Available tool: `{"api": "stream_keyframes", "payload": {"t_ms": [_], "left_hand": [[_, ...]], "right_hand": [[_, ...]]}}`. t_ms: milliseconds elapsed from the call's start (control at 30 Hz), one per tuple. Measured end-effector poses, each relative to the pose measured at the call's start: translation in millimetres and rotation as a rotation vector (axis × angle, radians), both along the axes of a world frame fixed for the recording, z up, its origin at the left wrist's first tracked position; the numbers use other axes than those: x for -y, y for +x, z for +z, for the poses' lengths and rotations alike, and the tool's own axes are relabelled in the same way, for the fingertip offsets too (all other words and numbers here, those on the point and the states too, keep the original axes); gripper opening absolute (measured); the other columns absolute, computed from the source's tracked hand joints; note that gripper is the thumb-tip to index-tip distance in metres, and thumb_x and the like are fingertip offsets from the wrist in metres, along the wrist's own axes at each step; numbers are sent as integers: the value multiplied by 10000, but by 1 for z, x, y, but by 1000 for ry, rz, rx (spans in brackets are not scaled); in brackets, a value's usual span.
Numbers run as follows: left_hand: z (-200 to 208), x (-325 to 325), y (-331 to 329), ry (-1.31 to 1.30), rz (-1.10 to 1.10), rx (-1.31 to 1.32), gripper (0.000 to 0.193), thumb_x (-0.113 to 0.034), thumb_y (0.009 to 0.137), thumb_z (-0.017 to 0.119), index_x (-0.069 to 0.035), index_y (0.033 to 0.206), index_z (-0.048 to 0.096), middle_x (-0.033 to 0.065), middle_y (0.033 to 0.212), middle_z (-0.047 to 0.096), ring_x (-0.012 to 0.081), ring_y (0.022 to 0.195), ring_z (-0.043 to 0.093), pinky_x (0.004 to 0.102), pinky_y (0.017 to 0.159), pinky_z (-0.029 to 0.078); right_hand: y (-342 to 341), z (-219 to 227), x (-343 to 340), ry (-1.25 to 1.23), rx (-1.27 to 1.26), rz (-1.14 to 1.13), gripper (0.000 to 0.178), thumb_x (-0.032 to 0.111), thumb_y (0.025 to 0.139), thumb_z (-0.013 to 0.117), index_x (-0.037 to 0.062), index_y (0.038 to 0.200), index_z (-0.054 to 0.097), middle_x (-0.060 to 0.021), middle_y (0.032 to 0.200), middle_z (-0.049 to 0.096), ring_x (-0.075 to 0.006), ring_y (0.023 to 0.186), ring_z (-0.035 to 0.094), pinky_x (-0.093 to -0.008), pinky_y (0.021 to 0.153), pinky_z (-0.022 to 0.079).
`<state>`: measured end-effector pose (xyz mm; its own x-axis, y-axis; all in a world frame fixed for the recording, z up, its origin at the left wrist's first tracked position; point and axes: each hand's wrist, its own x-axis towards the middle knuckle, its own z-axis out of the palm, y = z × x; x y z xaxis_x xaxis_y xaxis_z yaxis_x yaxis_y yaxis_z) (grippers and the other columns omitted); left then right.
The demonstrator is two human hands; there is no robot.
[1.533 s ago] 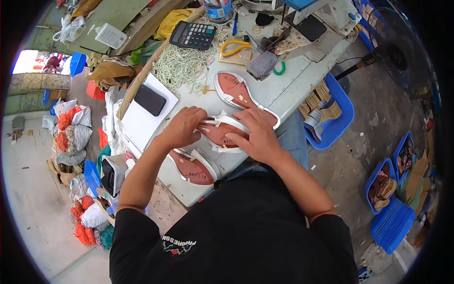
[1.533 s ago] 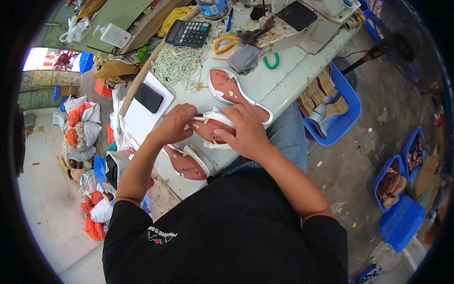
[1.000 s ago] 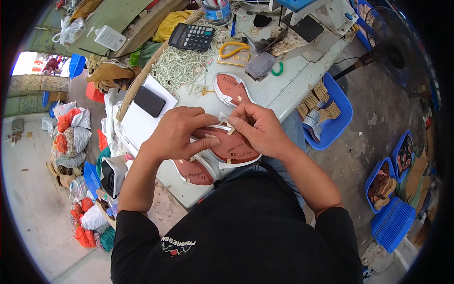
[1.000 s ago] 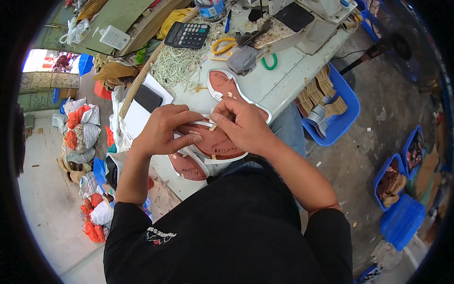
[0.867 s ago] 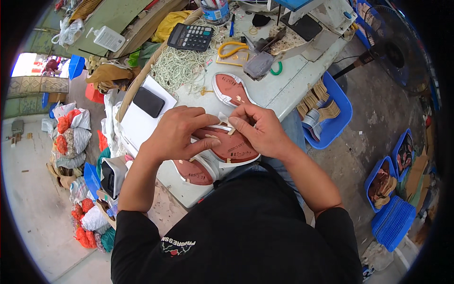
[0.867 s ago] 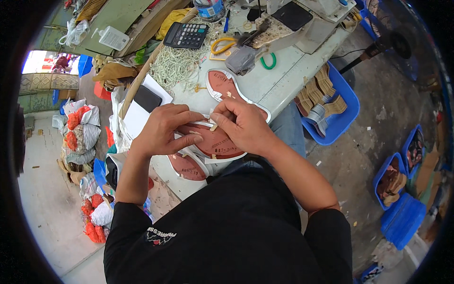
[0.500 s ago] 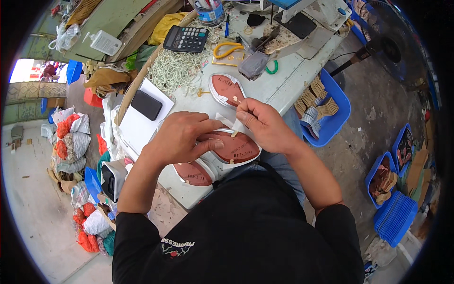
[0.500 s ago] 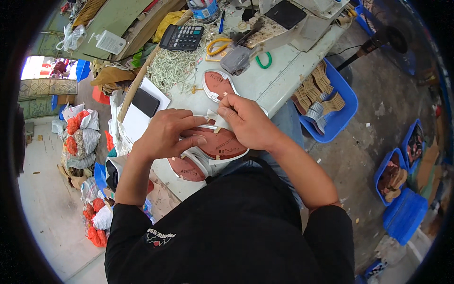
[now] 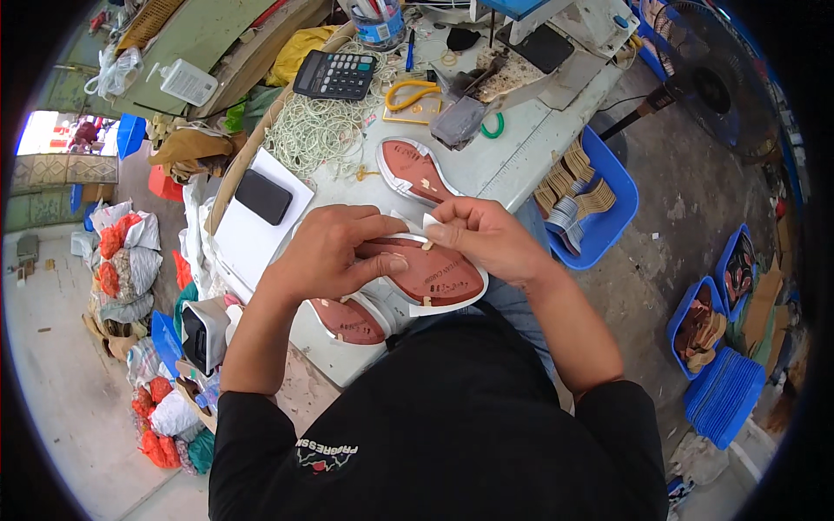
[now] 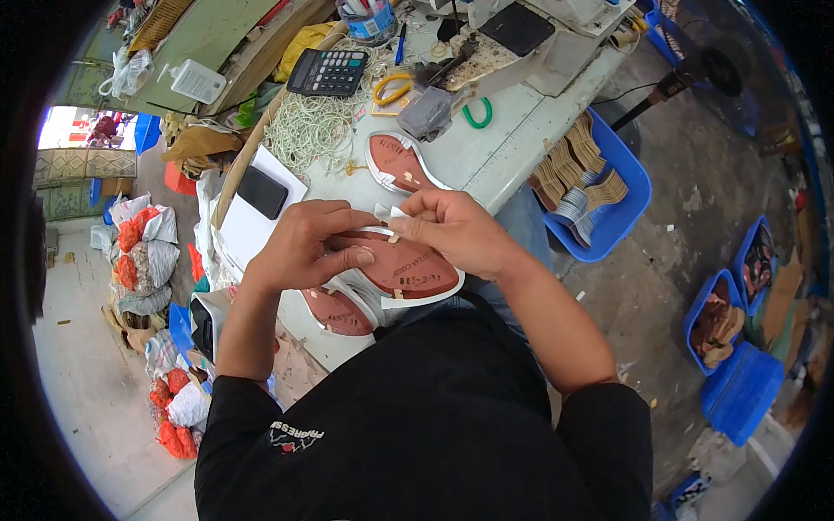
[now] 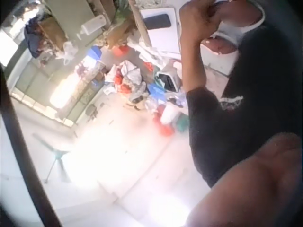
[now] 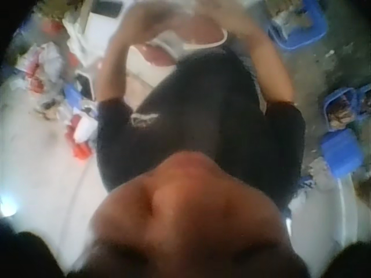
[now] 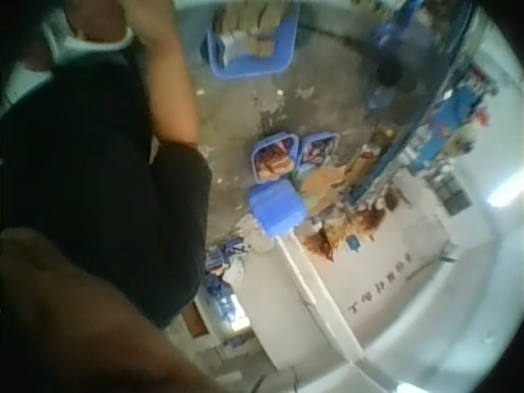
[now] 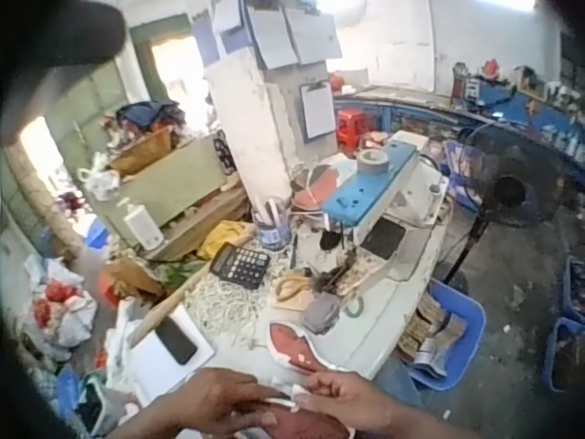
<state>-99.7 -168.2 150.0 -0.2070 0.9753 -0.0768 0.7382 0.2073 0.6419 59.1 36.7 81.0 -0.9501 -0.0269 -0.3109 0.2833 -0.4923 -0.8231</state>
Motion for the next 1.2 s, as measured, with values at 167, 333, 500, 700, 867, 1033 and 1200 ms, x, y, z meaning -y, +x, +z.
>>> {"api": "stream_keyframes", "payload": {"t_ms": [167, 333, 500, 700, 867, 1033, 1200], "left_hand": [[-3, -1, 3, 7, 4, -4, 386, -354, 881, 834, -77, 1142, 764, 116, 852, 705, 325, 750, 708, 414, 657, 531], [-7, 1, 3, 2, 72, 42, 389, -354, 879, 835, -68, 1134, 768, 125, 887, 725, 333, 787, 722, 411, 687, 552], [-13, 4, 7, 32, 126, 30, 376, -219, 875, 858, 13, 1148, 743, 140, 908, 722, 283, 803, 744, 359, 716, 585], [-8, -5, 19, 82, 190, 38, 367, -306, 849, 866, -49, 1086, 755, 136, 863, 708, 329, 778, 713, 408, 686, 544], [-16, 11, 7, -104, 315, 403, 335, -242, 932, 826, -2, 1137, 717, 68, 881, 735, 212, 779, 721, 363, 674, 535], [-21, 7, 35, 116, 479, 1172, 439, -128, 995, 748, 67, 1359, 598, 94, 1014, 775, 88, 748, 704, 227, 637, 550], [-28, 9, 42, 333, 620, 1153, 402, -53, 983, 724, 82, 1343, 606, 132, 1006, 788, 100, 750, 735, 221, 613, 565]], "right_hand": [[-2, -14, -4, 152, -69, -39, 145, 141, 1030, 713, 0, 1060, 697, -5, 877, 714, -20, 783, 590, -218, 686, 483], [12, 9, 15, 779, -356, -240, 117, 95, 976, 740, -7, 1033, 746, -71, 976, 767, -144, 827, 701, -283, 765, 551], [17, 19, 9, 1238, -832, -254, 240, 166, 873, 827, 25, 1060, 775, -156, 1137, 778, -311, 937, 762, -397, 847, 586], [2, 26, -10, 893, -170, 44, 323, 201, 871, 864, 16, 1122, 776, -100, 1048, 793, -170, 911, 744, -319, 824, 571], [2, 9, -43, 159, -77, 25, 315, 131, 871, 850, -30, 1130, 770, -96, 1003, 794, -142, 904, 741, -296, 841, 596], [-4, 2, 4, -142, -25, -309, 202, 148, 1001, 751, -22, 1106, 724, -44, 953, 742, -91, 816, 690, -264, 745, 574], [23, -6, 15, 109, -264, -213, 241, 220, 1061, 679, 21, 927, 658, 10, 851, 614, -56, 740, 574, -242, 679, 476]]}}
